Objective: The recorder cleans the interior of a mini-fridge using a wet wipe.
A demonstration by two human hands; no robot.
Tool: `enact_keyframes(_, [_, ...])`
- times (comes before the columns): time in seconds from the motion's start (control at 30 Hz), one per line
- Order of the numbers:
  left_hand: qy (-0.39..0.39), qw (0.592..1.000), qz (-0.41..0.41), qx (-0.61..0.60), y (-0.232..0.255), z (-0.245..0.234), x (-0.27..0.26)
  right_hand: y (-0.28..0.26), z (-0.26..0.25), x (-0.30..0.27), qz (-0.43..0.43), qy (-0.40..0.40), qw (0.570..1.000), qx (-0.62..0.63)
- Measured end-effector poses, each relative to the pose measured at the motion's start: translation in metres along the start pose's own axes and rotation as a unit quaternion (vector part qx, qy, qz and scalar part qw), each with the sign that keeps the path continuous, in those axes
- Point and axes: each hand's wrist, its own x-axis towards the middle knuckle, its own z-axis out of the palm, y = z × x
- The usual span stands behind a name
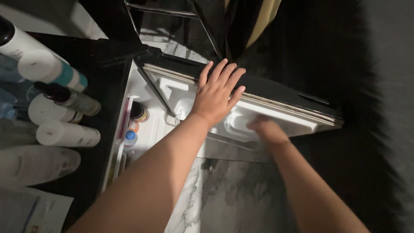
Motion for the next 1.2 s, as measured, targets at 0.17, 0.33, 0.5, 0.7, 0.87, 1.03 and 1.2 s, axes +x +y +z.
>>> enact_keyframes(0.17, [0.005,1.0,0.001,-0.01,0.001,0.0,0.001,0.086,0.012,0.031,-0.133,0.088,0.972,-0.173])
enact_keyframes(0.33, [0.015,1.0,-0.009,-0.002,0.001,0.004,-0.002,0.018,0.039,0.042,-0.012,0.006,0.998,-0.068])
enact_keyframes(0.5, [0.009,1.0,-0.001,0.007,0.0,0.005,-0.003,0.01,0.051,0.045,-0.266,0.058,0.934,-0.233])
enact_keyframes(0.7, [-0.008,1.0,-0.001,0.015,0.0,0.003,-0.002,0.089,0.025,0.042,-0.004,0.006,0.853,-0.522])
enact_keyframes(0.87, [-0.004,1.0,0.001,0.014,0.0,0.004,-0.001,0.067,0.032,0.044,0.037,0.053,0.921,-0.384])
enact_keyframes(1.03, [-0.019,1.0,0.007,0.011,-0.001,0.002,-0.003,0.022,0.049,0.038,-0.131,0.09,0.945,-0.284])
enact_keyframes(1.2, [-0.01,0.999,0.018,0.025,-0.003,0.005,-0.005,0.045,0.04,0.049,-0.112,0.076,0.942,-0.308])
